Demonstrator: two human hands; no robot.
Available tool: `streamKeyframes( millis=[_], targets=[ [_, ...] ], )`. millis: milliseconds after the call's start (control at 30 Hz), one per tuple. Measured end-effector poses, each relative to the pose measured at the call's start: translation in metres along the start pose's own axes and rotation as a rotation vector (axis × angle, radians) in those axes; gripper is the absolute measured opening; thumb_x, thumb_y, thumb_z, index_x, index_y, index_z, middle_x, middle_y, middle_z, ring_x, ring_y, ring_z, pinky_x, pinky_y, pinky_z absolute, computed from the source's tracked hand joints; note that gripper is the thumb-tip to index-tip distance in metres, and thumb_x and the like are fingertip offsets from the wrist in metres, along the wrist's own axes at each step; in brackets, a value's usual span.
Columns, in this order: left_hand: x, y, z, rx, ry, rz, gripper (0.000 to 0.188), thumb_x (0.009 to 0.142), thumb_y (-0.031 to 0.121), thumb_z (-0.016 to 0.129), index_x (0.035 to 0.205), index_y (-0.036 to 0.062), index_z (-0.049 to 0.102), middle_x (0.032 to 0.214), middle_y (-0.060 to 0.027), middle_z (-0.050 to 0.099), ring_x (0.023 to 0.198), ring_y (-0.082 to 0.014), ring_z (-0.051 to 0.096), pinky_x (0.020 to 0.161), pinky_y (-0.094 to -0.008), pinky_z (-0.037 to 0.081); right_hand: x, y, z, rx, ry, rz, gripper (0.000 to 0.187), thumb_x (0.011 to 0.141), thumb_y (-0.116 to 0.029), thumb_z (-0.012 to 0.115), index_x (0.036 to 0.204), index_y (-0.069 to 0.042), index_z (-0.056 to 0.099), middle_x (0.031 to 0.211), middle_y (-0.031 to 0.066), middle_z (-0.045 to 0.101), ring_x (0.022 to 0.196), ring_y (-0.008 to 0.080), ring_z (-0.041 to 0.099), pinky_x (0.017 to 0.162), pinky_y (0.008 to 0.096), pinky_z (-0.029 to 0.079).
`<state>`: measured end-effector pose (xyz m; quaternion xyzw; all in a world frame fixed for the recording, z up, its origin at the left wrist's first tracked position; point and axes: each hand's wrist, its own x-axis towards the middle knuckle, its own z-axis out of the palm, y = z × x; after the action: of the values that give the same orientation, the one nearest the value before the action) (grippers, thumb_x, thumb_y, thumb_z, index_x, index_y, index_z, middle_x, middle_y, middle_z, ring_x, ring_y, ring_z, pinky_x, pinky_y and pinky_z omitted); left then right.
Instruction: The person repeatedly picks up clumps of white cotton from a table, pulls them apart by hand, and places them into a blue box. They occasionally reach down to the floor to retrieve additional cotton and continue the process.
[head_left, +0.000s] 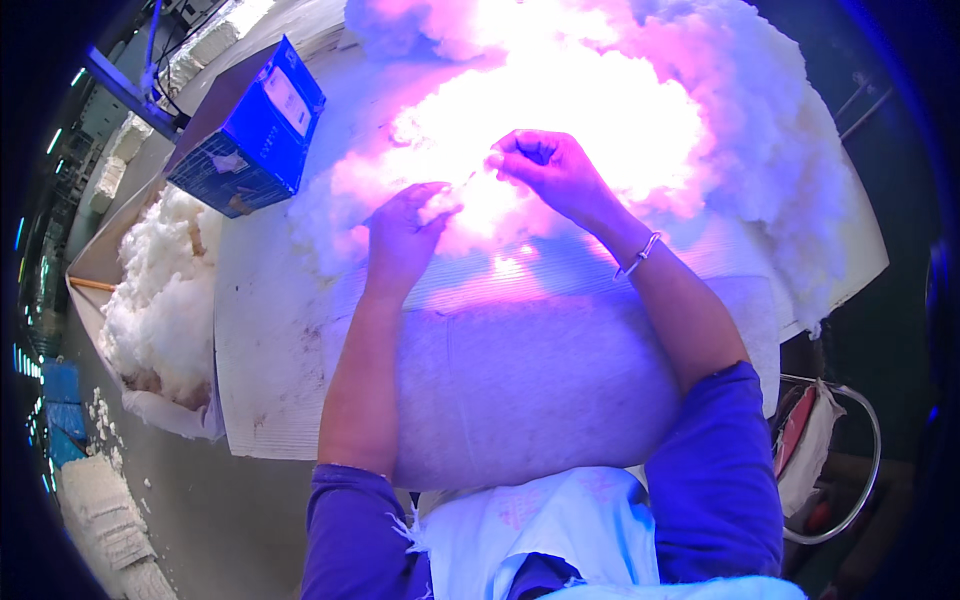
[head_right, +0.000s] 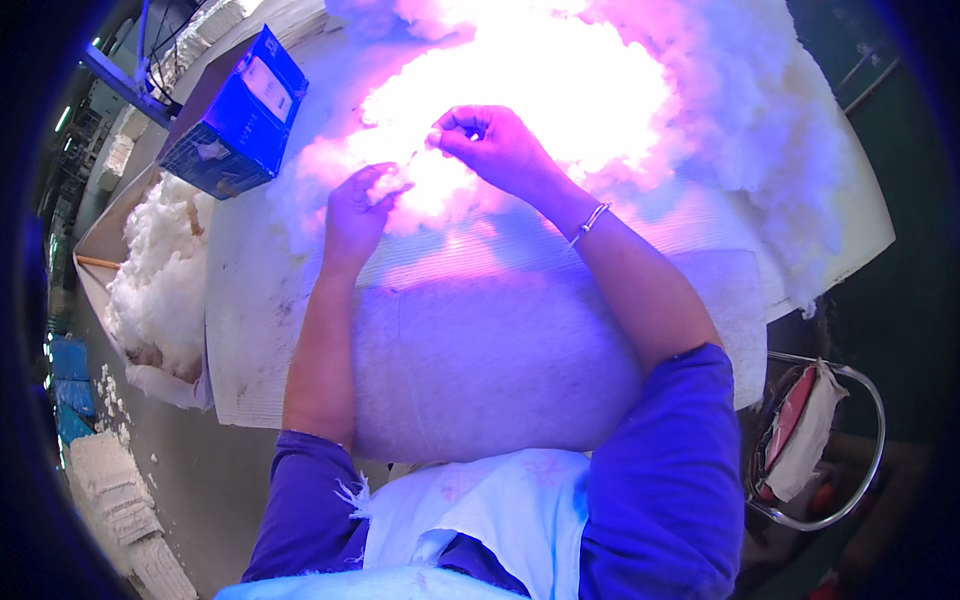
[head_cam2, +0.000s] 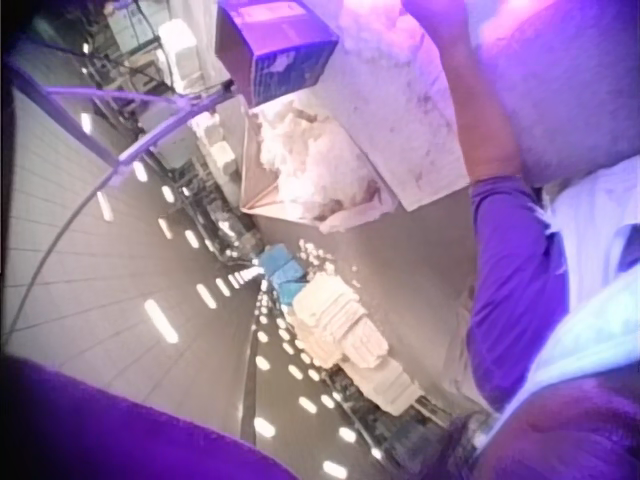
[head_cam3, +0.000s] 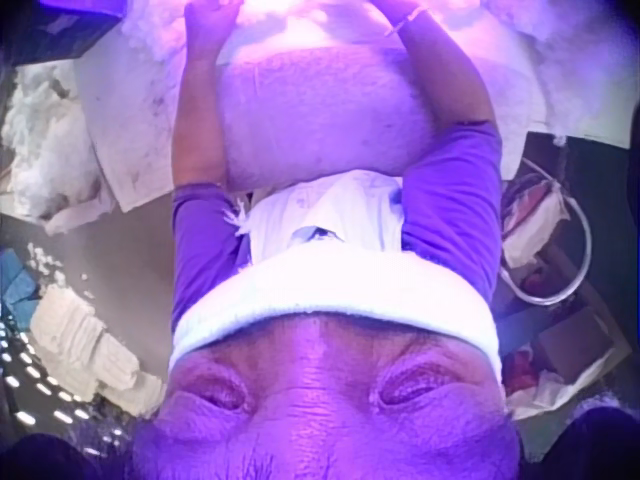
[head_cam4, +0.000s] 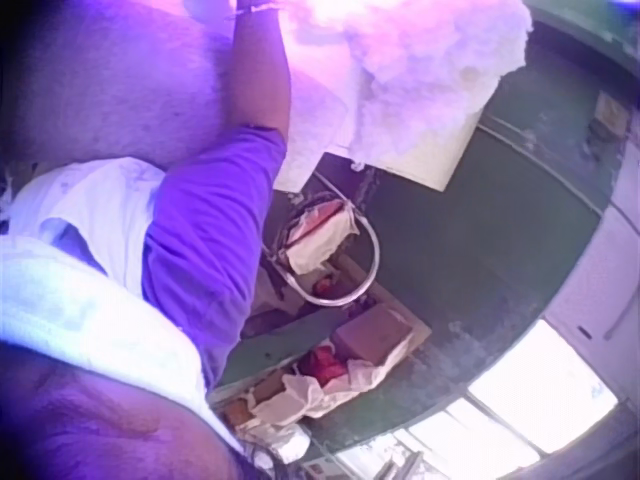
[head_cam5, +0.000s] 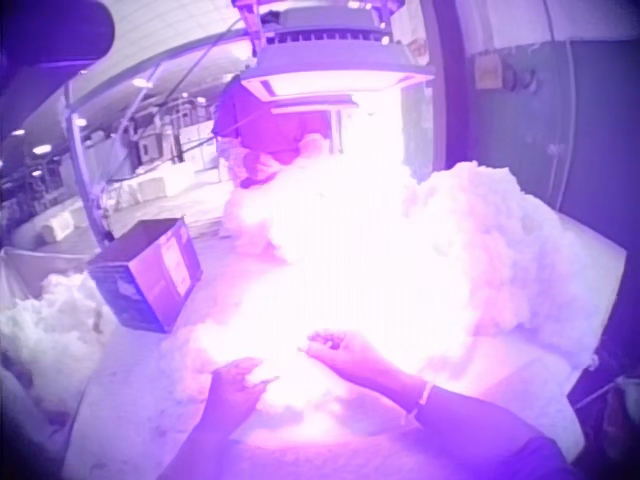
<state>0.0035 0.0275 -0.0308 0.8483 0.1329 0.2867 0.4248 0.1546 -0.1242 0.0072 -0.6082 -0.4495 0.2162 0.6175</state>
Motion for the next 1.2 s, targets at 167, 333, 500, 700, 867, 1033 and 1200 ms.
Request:
streamKeyframes(
  millis=[167,333,500,700,867,1033,1200],
  targets=[
    [0.0,0.0,0.004,0.001,0.056,-0.03,0.029,0.076,0.022,0.072,0.097,0.0023,0.067,0.087,-0.01,0.066,0.079,-0.0179,0.063,0.072,-0.0315,0.05,0.002,0.0,-0.005,-0.063,-0.035,-0.002,0.021,0.081,-0.017,0.068,0.098,-0.003,0.065,0.079,-0.0021,0.061,0.072,0.0051,0.054,0.067,0.0222,0.046],
    [-0.001,0.012,0.0,0.063,-0.016,0.007,0.032,0.077,0.02,0.074,0.098,-0.0014,0.063,0.084,-0.0026,0.061,0.074,-0.0089,0.054,0.067,-0.0241,0.046,0.0,-0.02,-0.006,-0.31,-0.045,-0.252,0.038,0.077,-0.007,0.07,0.114,-0.011,0.062,0.103,0.0053,0.064,0.087,0.016,0.059,0.086,0.0301,0.049],
    [-0.002,0.015,0.003,0.138,0.001,-0.031,0.036,0.076,0.022,0.074,0.1,-0.0014,0.061,0.084,-0.0059,0.062,0.077,-0.0128,0.057,0.069,-0.0277,0.047,-0.005,-0.031,-0.001,-0.423,-0.118,-0.151,0.028,0.08,-0.01,0.069,0.108,-0.012,0.066,0.1,0.0013,0.065,0.086,0.0098,0.056,0.08,0.0261,0.046],
    [-0.001,0.017,0.01,0.105,-0.004,0.259,0.041,0.078,0.022,0.071,0.111,0.0021,0.057,0.078,-0.0087,0.064,0.074,-0.0155,0.061,0.068,-0.0295,0.049,-0.016,0.004,0.035,-0.304,0.011,-0.223,0.019,0.075,-0.012,0.065,0.093,-0.005,0.065,0.079,0.011,0.064,0.072,0.0234,0.064,0.071,0.0333,0.052],
    [-0.002,0.004,0.002,-0.014,-0.099,0.051,0.03,0.081,0.019,0.068,0.104,0.002,0.062,0.077,-0.0055,0.063,0.065,-0.0137,0.057,0.062,-0.0276,0.047,0.002,-0.018,-0.006,0.084,-0.037,-0.039,0.018,0.087,-0.016,0.062,0.096,0.0,0.066,0.084,0.0047,0.066,0.081,0.0117,0.062,0.071,0.0256,0.05],
    [-0.002,-0.001,-0.005,0.115,-0.031,-0.224,0.029,0.081,0.019,0.068,0.103,0.0003,0.063,0.097,-0.0096,0.064,0.083,-0.0144,0.06,0.072,-0.0275,0.05,-0.003,-0.057,-0.09,-0.281,0.129,-0.083,0.01,0.084,-0.01,0.065,0.082,-0.001,0.063,0.071,0.0031,0.062,0.065,0.0089,0.06,0.062,0.0228,0.05],
    [0.004,0.021,0.002,0.313,0.089,0.4,0.038,0.08,0.022,0.068,0.113,0.0062,0.059,0.119,-0.0108,0.056,0.107,-0.0238,0.054,0.089,-0.0354,0.045,-0.008,-0.029,-0.077,-1.0,0.018,-0.032,0.016,0.075,-0.015,0.061,0.083,-0.002,0.062,0.07,0.0124,0.06,0.069,0.024,0.062,0.065,0.0353,0.048]
  ],
)
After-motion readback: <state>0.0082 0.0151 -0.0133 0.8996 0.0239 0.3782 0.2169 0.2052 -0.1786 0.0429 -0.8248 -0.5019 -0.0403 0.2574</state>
